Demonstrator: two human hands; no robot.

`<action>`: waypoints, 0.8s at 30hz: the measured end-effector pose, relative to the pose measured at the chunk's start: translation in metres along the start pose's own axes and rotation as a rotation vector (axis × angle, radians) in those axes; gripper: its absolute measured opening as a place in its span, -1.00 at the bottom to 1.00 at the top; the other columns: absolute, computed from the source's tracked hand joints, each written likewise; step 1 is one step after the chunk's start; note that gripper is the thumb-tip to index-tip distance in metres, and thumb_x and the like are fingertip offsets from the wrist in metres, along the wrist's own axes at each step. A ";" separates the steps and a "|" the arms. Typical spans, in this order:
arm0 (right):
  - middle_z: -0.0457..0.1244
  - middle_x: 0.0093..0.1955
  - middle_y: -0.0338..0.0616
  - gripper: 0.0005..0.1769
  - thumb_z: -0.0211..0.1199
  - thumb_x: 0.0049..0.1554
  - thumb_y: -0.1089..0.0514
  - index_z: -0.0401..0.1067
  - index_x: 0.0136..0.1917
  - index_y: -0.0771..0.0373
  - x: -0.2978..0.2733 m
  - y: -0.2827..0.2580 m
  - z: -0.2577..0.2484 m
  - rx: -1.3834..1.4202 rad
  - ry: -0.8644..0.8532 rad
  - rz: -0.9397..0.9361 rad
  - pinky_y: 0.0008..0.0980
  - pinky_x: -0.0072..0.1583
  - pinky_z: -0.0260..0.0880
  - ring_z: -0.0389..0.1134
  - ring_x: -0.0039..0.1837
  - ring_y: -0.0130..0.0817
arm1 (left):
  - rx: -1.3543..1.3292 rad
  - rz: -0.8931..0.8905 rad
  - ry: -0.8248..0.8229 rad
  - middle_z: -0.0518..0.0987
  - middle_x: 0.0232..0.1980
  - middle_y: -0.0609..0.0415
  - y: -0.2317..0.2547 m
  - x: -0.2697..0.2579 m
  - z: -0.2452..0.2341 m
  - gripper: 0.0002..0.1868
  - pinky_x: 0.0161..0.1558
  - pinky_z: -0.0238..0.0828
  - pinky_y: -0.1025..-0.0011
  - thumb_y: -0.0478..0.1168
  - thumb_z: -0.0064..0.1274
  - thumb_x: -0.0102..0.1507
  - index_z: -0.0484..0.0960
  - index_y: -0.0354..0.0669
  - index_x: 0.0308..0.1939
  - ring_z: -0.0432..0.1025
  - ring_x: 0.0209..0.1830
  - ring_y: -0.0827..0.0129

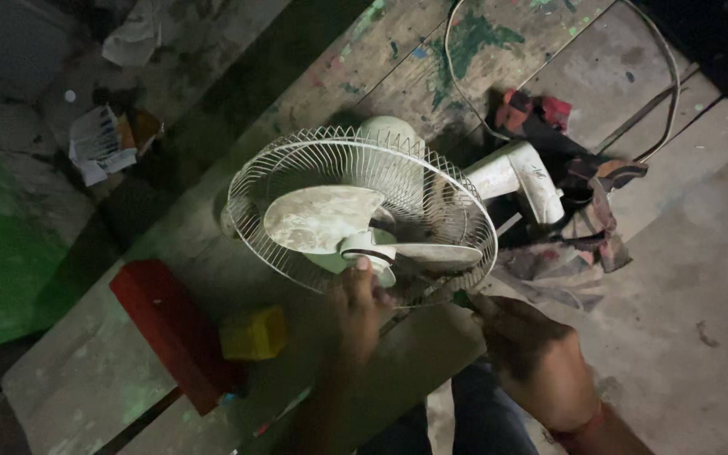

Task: The person disassembles the front guard and removes the plastic locking nut from a table fan by hand and using a screwdriver.

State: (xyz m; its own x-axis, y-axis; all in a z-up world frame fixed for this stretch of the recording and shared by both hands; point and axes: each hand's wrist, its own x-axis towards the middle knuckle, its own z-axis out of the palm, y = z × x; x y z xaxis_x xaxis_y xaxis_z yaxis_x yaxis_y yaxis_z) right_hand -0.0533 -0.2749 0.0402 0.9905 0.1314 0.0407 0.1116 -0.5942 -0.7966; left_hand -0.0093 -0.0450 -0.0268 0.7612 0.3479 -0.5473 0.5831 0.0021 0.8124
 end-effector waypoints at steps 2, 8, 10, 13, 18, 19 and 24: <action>0.43 0.04 0.03 -0.43 0.32 -0.12 0.39 0.54 0.21 0.21 -0.002 0.002 0.003 -0.007 0.004 0.014 -0.31 -0.11 0.55 0.53 -0.11 -0.15 | -0.278 -0.201 -0.003 0.47 -0.48 0.07 -0.002 -0.004 0.008 -0.43 -0.37 0.49 0.24 0.29 -0.13 0.32 0.52 -0.18 -0.33 0.42 -0.51 0.27; 0.43 0.05 0.03 -0.55 0.32 -0.06 0.38 0.57 0.14 0.20 -0.006 0.010 0.006 0.024 0.052 0.045 -0.33 -0.12 0.54 0.53 -0.12 -0.16 | -1.029 -0.471 -0.052 0.47 -0.55 0.02 0.003 -0.017 0.024 -0.32 -0.27 0.53 0.32 0.33 -0.31 0.40 0.45 -0.21 -0.41 0.44 -0.47 0.25; 0.43 0.05 0.04 -0.52 0.31 -0.05 0.38 0.57 0.17 0.21 -0.005 0.011 0.005 0.053 0.048 0.049 -0.33 -0.12 0.53 0.53 -0.14 -0.16 | -0.999 -0.388 -0.304 0.49 -0.54 0.05 0.003 -0.012 0.013 -0.30 -0.24 0.54 0.30 0.36 -0.32 0.37 0.47 -0.23 -0.38 0.48 -0.44 0.22; 0.43 0.02 0.04 -0.50 0.31 -0.08 0.37 0.57 0.17 0.20 -0.007 0.014 0.003 0.047 0.030 0.042 -0.31 -0.13 0.52 0.51 -0.17 -0.13 | -0.471 -0.318 -0.210 0.53 -0.50 0.05 0.002 0.001 -0.007 -0.41 -0.23 0.59 0.20 0.28 -0.25 0.29 0.53 -0.20 -0.24 0.53 -0.41 0.18; 0.43 0.07 0.00 -0.52 0.34 -0.08 0.35 0.55 0.15 0.15 -0.008 0.018 0.004 0.053 -0.005 0.089 -0.32 -0.15 0.53 0.54 -0.16 -0.16 | 0.177 0.228 -0.130 0.65 -0.22 0.12 0.004 0.006 -0.004 -0.45 -0.19 0.63 0.24 0.17 0.17 0.23 0.53 -0.23 0.01 0.60 -0.23 0.27; 0.43 0.06 -0.01 -0.50 0.32 -0.06 0.35 0.55 0.17 0.14 -0.008 0.018 0.004 0.052 0.000 0.070 -0.32 -0.13 0.53 0.54 -0.14 -0.16 | 0.318 0.248 -0.109 0.66 -0.28 0.10 0.010 0.000 -0.009 -0.46 -0.22 0.61 0.26 0.18 0.12 0.25 0.58 -0.26 -0.06 0.61 -0.28 0.27; 0.43 0.01 -0.02 -0.45 0.31 -0.08 0.36 0.55 0.22 0.14 -0.007 0.016 0.004 0.045 0.006 0.057 -0.29 -0.11 0.52 0.52 -0.14 -0.12 | 0.430 0.184 0.031 0.59 -0.38 0.12 0.025 -0.021 -0.002 -0.50 -0.34 0.51 0.32 0.20 -0.04 0.30 0.57 -0.21 -0.14 0.55 -0.40 0.33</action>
State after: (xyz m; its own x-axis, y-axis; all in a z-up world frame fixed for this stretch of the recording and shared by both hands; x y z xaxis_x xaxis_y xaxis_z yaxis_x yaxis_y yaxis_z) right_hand -0.0591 -0.2826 0.0246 0.9956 0.0934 -0.0017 0.0515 -0.5641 -0.8241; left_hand -0.0114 -0.0501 0.0054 0.8582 0.3339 -0.3899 0.5085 -0.4492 0.7346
